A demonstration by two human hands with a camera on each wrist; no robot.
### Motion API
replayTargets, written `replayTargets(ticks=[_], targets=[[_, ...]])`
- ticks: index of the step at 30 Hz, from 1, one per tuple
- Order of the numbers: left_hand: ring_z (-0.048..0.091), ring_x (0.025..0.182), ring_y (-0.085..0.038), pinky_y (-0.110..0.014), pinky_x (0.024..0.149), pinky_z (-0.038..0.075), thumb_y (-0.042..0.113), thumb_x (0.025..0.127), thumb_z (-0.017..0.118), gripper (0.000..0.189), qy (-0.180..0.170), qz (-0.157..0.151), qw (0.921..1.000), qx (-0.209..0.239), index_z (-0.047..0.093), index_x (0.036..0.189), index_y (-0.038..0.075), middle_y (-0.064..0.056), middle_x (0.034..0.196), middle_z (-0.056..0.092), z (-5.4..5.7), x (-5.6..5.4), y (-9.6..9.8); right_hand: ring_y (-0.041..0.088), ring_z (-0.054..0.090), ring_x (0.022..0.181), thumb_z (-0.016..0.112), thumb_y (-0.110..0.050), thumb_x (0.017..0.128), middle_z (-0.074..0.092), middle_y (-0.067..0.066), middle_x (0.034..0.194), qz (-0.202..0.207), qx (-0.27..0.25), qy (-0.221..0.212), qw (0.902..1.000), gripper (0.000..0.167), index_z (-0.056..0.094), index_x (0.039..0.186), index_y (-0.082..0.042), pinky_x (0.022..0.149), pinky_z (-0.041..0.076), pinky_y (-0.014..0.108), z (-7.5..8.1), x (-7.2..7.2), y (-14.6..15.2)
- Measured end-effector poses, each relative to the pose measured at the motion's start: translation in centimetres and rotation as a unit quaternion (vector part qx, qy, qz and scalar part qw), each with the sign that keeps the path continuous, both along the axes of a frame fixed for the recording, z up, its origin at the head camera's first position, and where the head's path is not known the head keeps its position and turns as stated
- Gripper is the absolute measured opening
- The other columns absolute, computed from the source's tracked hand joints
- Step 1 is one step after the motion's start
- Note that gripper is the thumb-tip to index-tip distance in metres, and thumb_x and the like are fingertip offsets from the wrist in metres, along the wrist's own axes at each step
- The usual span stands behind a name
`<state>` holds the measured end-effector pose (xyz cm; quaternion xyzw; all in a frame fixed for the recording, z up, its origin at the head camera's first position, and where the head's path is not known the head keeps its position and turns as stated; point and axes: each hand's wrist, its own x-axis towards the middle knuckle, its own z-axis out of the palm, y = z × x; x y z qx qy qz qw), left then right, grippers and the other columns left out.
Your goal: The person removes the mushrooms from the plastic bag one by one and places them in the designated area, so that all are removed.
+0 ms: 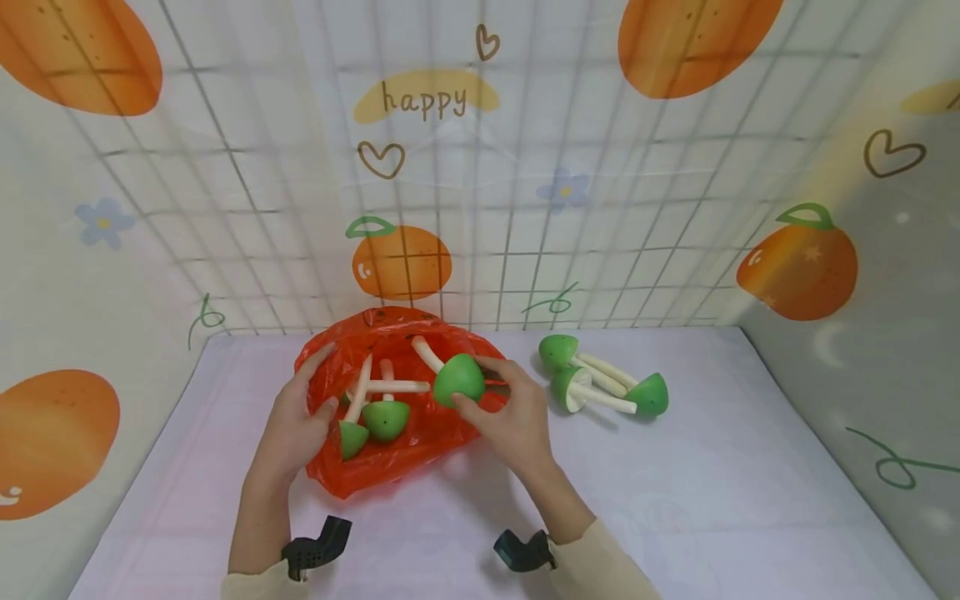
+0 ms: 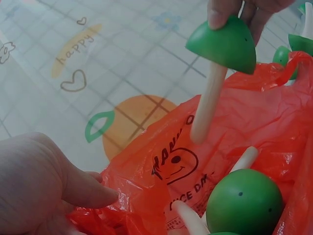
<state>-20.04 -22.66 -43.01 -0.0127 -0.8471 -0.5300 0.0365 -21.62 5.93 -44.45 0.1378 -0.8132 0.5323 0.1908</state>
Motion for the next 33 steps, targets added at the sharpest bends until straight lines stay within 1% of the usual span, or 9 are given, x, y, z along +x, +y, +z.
replayTargets(ticks=[4, 9, 11, 15, 18, 22, 29, 33], targets=[[0.033, 0.151, -0.037, -0.060, 0.111, 0.044, -0.007, 0.101, 0.055, 0.076, 0.005, -0.004, 1.0000, 0.000, 0.031, 0.167, 0.021, -0.010, 0.168, 0.033, 0.0, 0.0, 0.1, 0.031, 0.073, 0.103, 0.089, -0.009, 0.081, 0.074, 0.013, 0.118, -0.003, -0.010, 0.020, 0.9997, 0.049, 0.071, 0.125, 0.001, 0.091, 0.061, 0.051, 0.3, 0.3, 0.7], [0.031, 0.152, -0.038, -0.062, 0.113, 0.041, -0.006, 0.101, 0.055, 0.076, 0.004, -0.002, 1.0000, -0.007, 0.031, 0.167, 0.022, -0.010, 0.168, 0.033, 0.1, 0.0, 0.2, 0.029, 0.072, 0.104, 0.088, -0.005, 0.081, 0.074, 0.011, 0.121, 0.009, -0.047, 0.021, 0.9986, 0.049, 0.070, 0.127, 0.001, 0.093, 0.061, 0.049, 0.6, 0.7, 1.6], [0.031, 0.153, -0.038, -0.062, 0.113, 0.042, -0.006, 0.101, 0.056, 0.076, 0.001, 0.000, 1.0000, -0.009, 0.031, 0.167, 0.022, -0.011, 0.168, 0.033, 0.1, 0.1, 0.2, 0.027, 0.071, 0.105, 0.088, -0.004, 0.082, 0.073, 0.010, 0.122, 0.013, -0.061, 0.019, 0.9979, 0.049, 0.070, 0.128, 0.001, 0.095, 0.061, 0.043, 0.7, 0.8, 1.9], [0.030, 0.153, -0.038, -0.062, 0.111, 0.043, -0.005, 0.101, 0.056, 0.076, -0.003, 0.002, 1.0000, -0.008, 0.030, 0.167, 0.022, -0.011, 0.168, 0.033, 0.2, 0.1, 0.3, 0.026, 0.071, 0.104, 0.088, -0.003, 0.082, 0.073, 0.009, 0.122, 0.012, -0.077, 0.020, 0.9968, 0.048, 0.071, 0.127, 0.000, 0.094, 0.059, 0.029, 1.1, 1.1, 2.7], [0.030, 0.153, -0.038, -0.062, 0.111, 0.043, -0.005, 0.101, 0.056, 0.076, -0.002, 0.000, 1.0000, -0.008, 0.030, 0.167, 0.022, -0.011, 0.168, 0.033, 0.2, 0.2, 0.4, 0.027, 0.072, 0.103, 0.088, -0.001, 0.082, 0.073, 0.011, 0.121, 0.011, -0.086, 0.023, 0.9959, 0.047, 0.071, 0.126, 0.000, 0.093, 0.058, 0.023, 1.3, 1.2, 3.2], [0.029, 0.153, -0.039, -0.062, 0.112, 0.043, -0.005, 0.101, 0.055, 0.076, -0.001, -0.001, 1.0000, -0.008, 0.030, 0.167, 0.021, -0.012, 0.168, 0.033, 0.2, 0.2, 0.4, 0.028, 0.072, 0.103, 0.088, 0.000, 0.081, 0.073, 0.012, 0.122, 0.002, -0.094, 0.027, 0.9952, 0.048, 0.071, 0.127, 0.001, 0.093, 0.058, 0.022, 1.7, 1.4, 4.0], [0.029, 0.153, -0.039, -0.064, 0.112, 0.042, -0.005, 0.101, 0.055, 0.075, -0.006, 0.000, 1.0000, -0.006, 0.029, 0.167, 0.021, -0.012, 0.168, 0.033, 0.5, 0.5, 0.4, 0.020, 0.069, 0.106, 0.088, -0.001, 0.083, 0.073, 0.010, 0.123, -0.035, -0.098, 0.040, 0.9938, 0.048, 0.072, 0.127, 0.000, 0.094, 0.056, 0.020, 2.4, 1.4, 6.0], [0.029, 0.153, -0.040, -0.064, 0.111, 0.043, -0.005, 0.101, 0.055, 0.076, -0.007, -0.001, 1.0000, -0.006, 0.029, 0.167, 0.021, -0.013, 0.168, 0.033, 0.6, 0.5, 0.5, 0.019, 0.069, 0.106, 0.087, -0.002, 0.085, 0.072, 0.009, 0.125, -0.055, -0.106, 0.030, 0.9924, 0.047, 0.071, 0.129, -0.001, 0.093, 0.057, 0.019, 2.8, 1.3, 7.4]])
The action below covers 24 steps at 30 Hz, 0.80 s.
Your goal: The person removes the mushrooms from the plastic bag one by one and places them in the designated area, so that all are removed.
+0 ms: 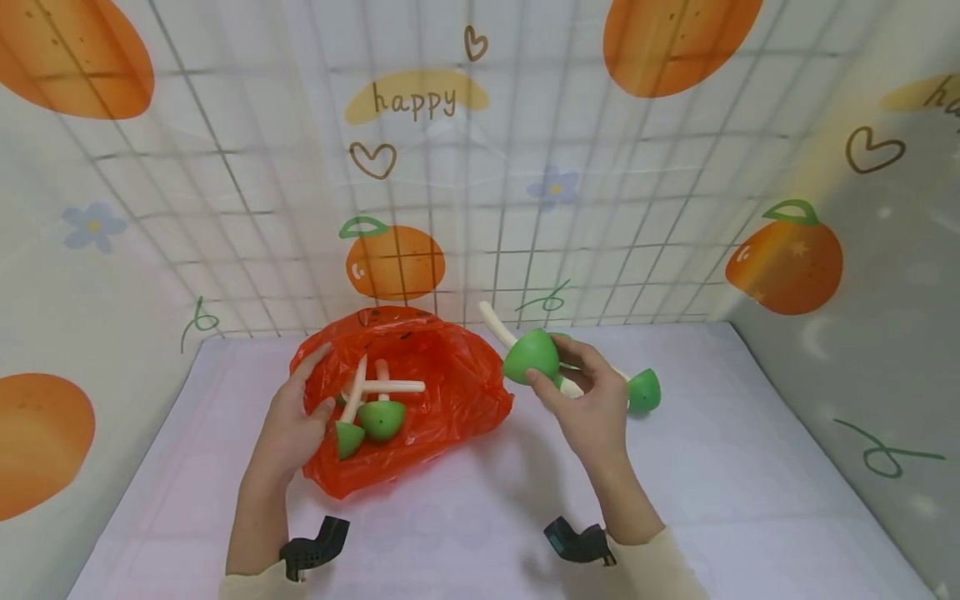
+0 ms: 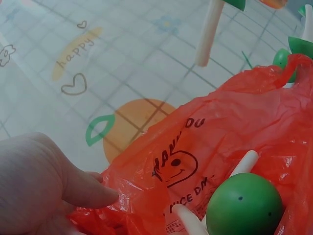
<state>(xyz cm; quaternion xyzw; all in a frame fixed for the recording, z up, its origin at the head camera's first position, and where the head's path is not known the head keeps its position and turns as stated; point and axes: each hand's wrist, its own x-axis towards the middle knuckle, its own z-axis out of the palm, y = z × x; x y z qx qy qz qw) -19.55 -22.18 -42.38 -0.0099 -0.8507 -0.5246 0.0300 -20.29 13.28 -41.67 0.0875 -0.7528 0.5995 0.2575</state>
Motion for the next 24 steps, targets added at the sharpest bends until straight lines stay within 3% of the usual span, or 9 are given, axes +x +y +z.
replayTargets(ticks=[7, 17, 24], targets=[[0.028, 0.154, -0.039, -0.063, 0.110, 0.043, -0.004, 0.101, 0.056, 0.076, -0.003, 0.003, 1.0000, -0.006, 0.029, 0.167, 0.022, -0.012, 0.168, 0.032, 0.1, 0.0, 0.0, 0.014, 0.069, 0.105, 0.086, -0.009, 0.088, 0.071, 0.010, 0.128, -0.050, 0.007, -0.043, 0.9978, 0.049, 0.069, 0.134, -0.004, 0.092, 0.055, 0.017, 0.0, 0.0, 2.0], [0.028, 0.154, -0.039, -0.064, 0.111, 0.043, -0.004, 0.101, 0.055, 0.076, -0.002, 0.001, 1.0000, -0.003, 0.029, 0.167, 0.023, -0.011, 0.168, 0.032, 0.0, 0.0, 0.1, 0.010, 0.072, 0.096, 0.085, -0.006, 0.086, 0.074, 0.012, 0.120, -0.103, -0.002, -0.041, 0.9938, 0.043, 0.073, 0.128, -0.003, 0.084, 0.058, 0.016, -0.8, 0.0, 4.4], [0.027, 0.154, -0.039, -0.064, 0.110, 0.044, -0.003, 0.102, 0.055, 0.076, -0.004, -0.004, 1.0000, 0.000, 0.029, 0.167, 0.023, -0.011, 0.169, 0.032, -0.1, 0.0, 0.2, 0.003, 0.068, 0.097, 0.086, -0.006, 0.087, 0.073, 0.013, 0.123, -0.148, 0.033, -0.042, 0.9876, 0.047, 0.070, 0.131, 0.000, 0.085, 0.057, 0.015, -2.2, 0.0, 6.3]])
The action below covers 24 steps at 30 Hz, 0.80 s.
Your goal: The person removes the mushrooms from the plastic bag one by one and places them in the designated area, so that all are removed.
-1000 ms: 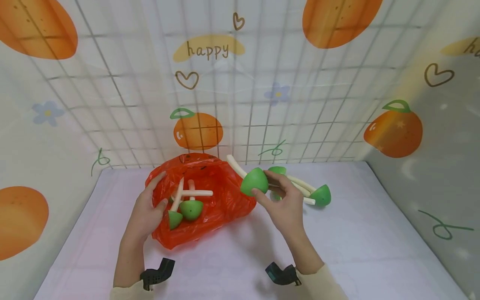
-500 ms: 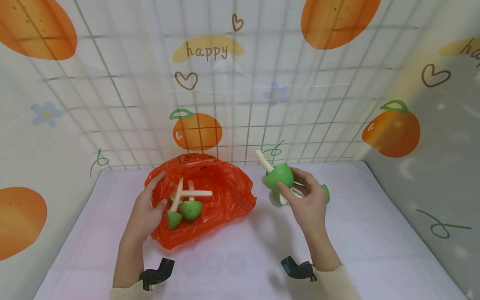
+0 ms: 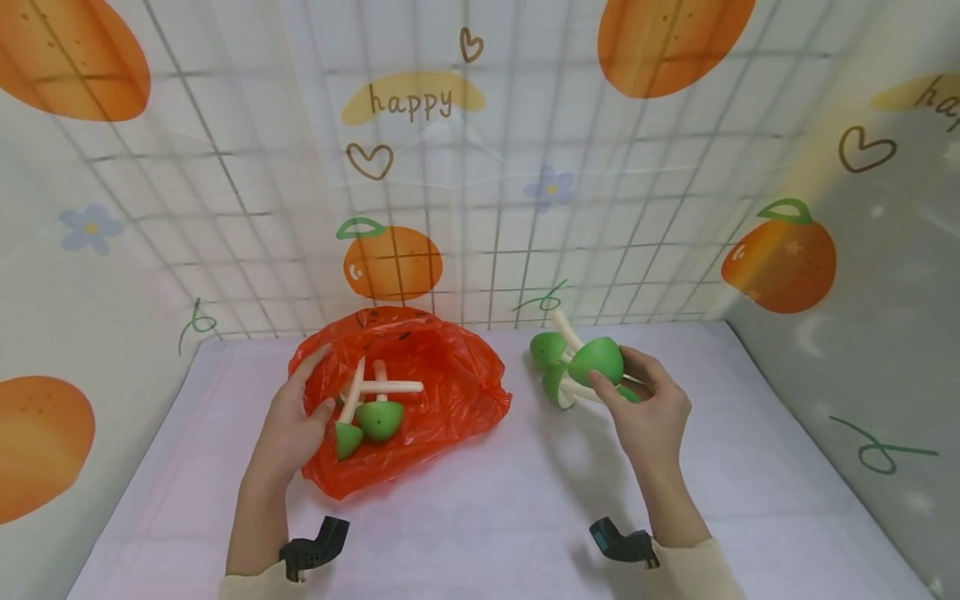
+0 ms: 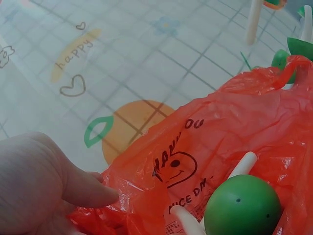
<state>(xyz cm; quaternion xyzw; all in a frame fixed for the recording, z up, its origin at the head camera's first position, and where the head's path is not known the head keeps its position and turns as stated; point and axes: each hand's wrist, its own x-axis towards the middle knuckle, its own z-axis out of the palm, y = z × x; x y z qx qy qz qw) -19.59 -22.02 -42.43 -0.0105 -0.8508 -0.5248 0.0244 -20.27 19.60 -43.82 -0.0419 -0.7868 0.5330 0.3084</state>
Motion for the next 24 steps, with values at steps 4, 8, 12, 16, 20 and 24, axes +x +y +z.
replayTargets(ticks=[4, 8, 12, 16, 20, 24], targets=[[0.026, 0.155, -0.039, -0.064, 0.110, 0.044, -0.004, 0.101, 0.055, 0.076, 0.001, 0.000, 1.0000, -0.002, 0.029, 0.167, 0.023, -0.011, 0.168, 0.032, -0.1, 0.0, 0.0, 0.001, 0.068, 0.095, 0.086, -0.007, 0.086, 0.073, 0.014, 0.121, -0.011, 0.000, -0.009, 0.9999, 0.048, 0.070, 0.131, 0.000, 0.084, 0.058, 0.016, -0.6, 0.3, 0.8], [0.025, 0.155, -0.039, -0.065, 0.110, 0.043, -0.004, 0.101, 0.056, 0.076, 0.001, -0.001, 1.0000, -0.001, 0.029, 0.167, 0.023, -0.011, 0.169, 0.032, -0.1, 0.0, 0.1, 0.000, 0.067, 0.094, 0.087, -0.008, 0.086, 0.073, 0.016, 0.121, -0.026, 0.003, -0.018, 0.9995, 0.049, 0.070, 0.131, 0.000, 0.083, 0.057, 0.013, -1.4, 0.5, 1.5], [0.024, 0.156, -0.038, -0.066, 0.112, 0.041, -0.003, 0.101, 0.056, 0.076, 0.000, -0.002, 1.0000, -0.001, 0.029, 0.167, 0.023, -0.010, 0.169, 0.031, -0.1, 0.0, 0.1, -0.003, 0.065, 0.094, 0.088, -0.010, 0.085, 0.073, 0.017, 0.122, -0.039, 0.012, -0.026, 0.9988, 0.050, 0.071, 0.131, -0.001, 0.081, 0.054, 0.009, -2.1, 0.6, 2.2], [0.024, 0.156, -0.038, -0.066, 0.113, 0.040, -0.002, 0.102, 0.056, 0.076, -0.003, -0.002, 1.0000, -0.001, 0.029, 0.167, 0.024, -0.009, 0.170, 0.030, 0.0, 0.0, 0.1, -0.005, 0.064, 0.094, 0.088, -0.010, 0.085, 0.072, 0.017, 0.125, -0.041, 0.014, -0.032, 0.9986, 0.052, 0.070, 0.133, -0.002, 0.080, 0.053, 0.008, -2.9, 0.9, 2.8], [0.024, 0.156, -0.039, -0.066, 0.112, 0.041, -0.003, 0.102, 0.056, 0.076, -0.004, -0.003, 1.0000, -0.002, 0.028, 0.168, 0.024, -0.010, 0.170, 0.030, 0.1, 0.0, 0.2, -0.005, 0.065, 0.093, 0.087, -0.008, 0.085, 0.071, 0.017, 0.127, -0.045, 0.015, -0.034, 0.9983, 0.052, 0.070, 0.134, -0.002, 0.079, 0.053, 0.008, -3.6, 1.3, 3.2], [0.025, 0.155, -0.040, -0.064, 0.110, 0.043, -0.004, 0.102, 0.056, 0.077, -0.005, -0.003, 1.0000, -0.003, 0.028, 0.168, 0.023, -0.011, 0.169, 0.030, 0.2, 0.0, 0.3, -0.007, 0.063, 0.091, 0.087, -0.007, 0.084, 0.072, 0.019, 0.124, -0.056, 0.026, -0.035, 0.9975, 0.052, 0.070, 0.132, 0.000, 0.078, 0.051, 0.005, -4.1, 1.8, 3.5]])
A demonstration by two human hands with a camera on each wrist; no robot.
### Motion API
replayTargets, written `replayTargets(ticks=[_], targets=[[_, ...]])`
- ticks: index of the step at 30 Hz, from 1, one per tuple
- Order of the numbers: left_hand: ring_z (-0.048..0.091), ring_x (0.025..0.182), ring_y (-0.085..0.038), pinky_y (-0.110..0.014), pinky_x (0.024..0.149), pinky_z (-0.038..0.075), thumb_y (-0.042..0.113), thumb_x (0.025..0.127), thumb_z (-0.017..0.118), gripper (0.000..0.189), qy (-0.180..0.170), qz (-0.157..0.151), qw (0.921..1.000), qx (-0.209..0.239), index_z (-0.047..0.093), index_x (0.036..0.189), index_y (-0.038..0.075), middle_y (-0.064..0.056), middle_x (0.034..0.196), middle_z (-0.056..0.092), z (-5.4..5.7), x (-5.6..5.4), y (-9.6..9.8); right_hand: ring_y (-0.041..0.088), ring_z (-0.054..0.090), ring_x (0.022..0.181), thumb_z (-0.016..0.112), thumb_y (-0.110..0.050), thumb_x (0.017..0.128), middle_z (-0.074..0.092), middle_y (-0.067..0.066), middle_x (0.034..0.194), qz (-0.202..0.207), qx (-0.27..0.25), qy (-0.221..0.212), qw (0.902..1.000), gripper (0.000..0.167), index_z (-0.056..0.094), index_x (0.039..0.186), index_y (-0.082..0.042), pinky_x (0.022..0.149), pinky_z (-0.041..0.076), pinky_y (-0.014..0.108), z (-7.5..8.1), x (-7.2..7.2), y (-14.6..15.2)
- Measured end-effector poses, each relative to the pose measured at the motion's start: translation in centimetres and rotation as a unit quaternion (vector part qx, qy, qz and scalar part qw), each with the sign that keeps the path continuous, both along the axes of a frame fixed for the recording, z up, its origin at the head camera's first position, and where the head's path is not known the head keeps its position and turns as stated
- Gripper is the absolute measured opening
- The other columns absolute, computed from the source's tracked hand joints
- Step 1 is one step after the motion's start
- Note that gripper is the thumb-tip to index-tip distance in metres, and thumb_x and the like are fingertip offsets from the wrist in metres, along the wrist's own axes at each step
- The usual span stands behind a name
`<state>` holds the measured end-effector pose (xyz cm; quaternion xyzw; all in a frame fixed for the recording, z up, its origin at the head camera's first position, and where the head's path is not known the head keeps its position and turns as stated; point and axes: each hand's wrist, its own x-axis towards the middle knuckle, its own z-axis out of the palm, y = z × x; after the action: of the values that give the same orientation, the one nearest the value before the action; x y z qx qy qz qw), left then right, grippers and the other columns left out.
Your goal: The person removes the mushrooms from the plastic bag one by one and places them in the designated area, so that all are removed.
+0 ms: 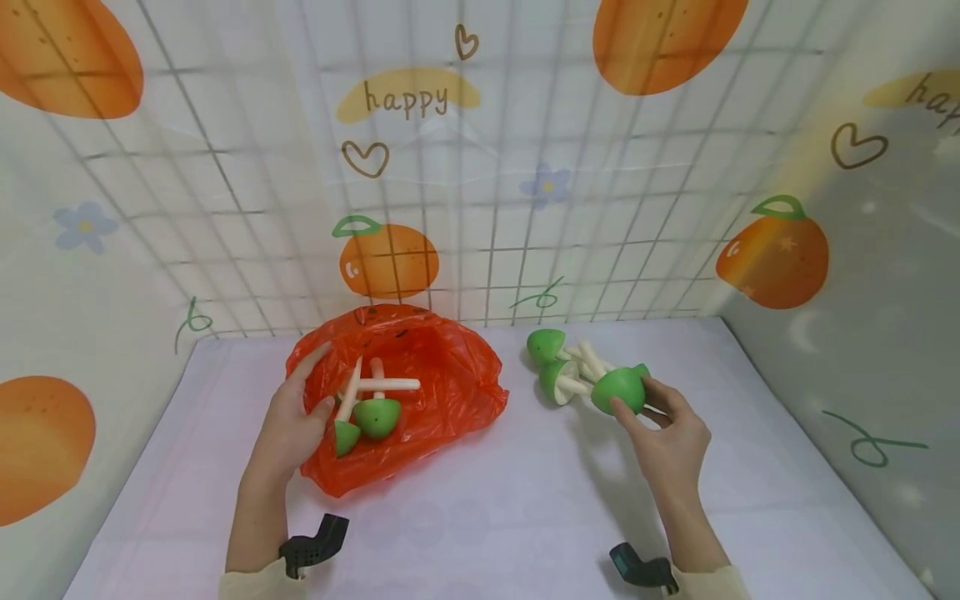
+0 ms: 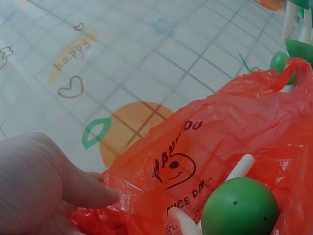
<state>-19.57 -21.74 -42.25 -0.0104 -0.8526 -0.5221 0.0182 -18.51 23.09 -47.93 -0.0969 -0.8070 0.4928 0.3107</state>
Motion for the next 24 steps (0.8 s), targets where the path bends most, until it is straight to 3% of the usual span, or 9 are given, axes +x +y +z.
replayTargets(ticks=[13, 20, 24], targets=[[0.026, 0.154, -0.040, -0.063, 0.108, 0.045, -0.003, 0.102, 0.057, 0.076, -0.001, 0.004, 1.0000, -0.005, 0.029, 0.168, 0.023, -0.012, 0.169, 0.031, 0.0, 0.0, -0.1, -0.006, 0.060, 0.092, 0.090, -0.009, 0.081, 0.073, 0.021, 0.118, -0.015, 0.033, -0.030, 0.9989, 0.054, 0.070, 0.130, 0.002, 0.081, 0.052, 0.009, -1.7, -0.1, 0.7], [0.024, 0.155, -0.040, -0.066, 0.109, 0.043, -0.003, 0.102, 0.056, 0.076, -0.003, 0.004, 1.0000, -0.003, 0.028, 0.168, 0.024, -0.011, 0.170, 0.029, 0.0, 0.0, -0.1, 0.029, 0.068, 0.107, 0.091, -0.007, 0.080, 0.072, 0.024, 0.120, -0.003, 0.037, -0.050, 0.9981, 0.058, 0.068, 0.132, 0.004, 0.082, 0.047, 0.004, -2.5, -0.1, 1.2], [0.024, 0.156, -0.039, -0.067, 0.112, 0.040, -0.003, 0.102, 0.056, 0.076, -0.001, 0.002, 1.0000, -0.003, 0.029, 0.168, 0.024, -0.011, 0.170, 0.029, -0.1, 0.0, -0.2, 0.037, 0.068, 0.113, 0.091, -0.006, 0.079, 0.070, 0.026, 0.123, 0.009, 0.044, -0.057, 0.9974, 0.060, 0.066, 0.132, 0.005, 0.083, 0.046, 0.004, -2.8, 0.0, 1.4]])
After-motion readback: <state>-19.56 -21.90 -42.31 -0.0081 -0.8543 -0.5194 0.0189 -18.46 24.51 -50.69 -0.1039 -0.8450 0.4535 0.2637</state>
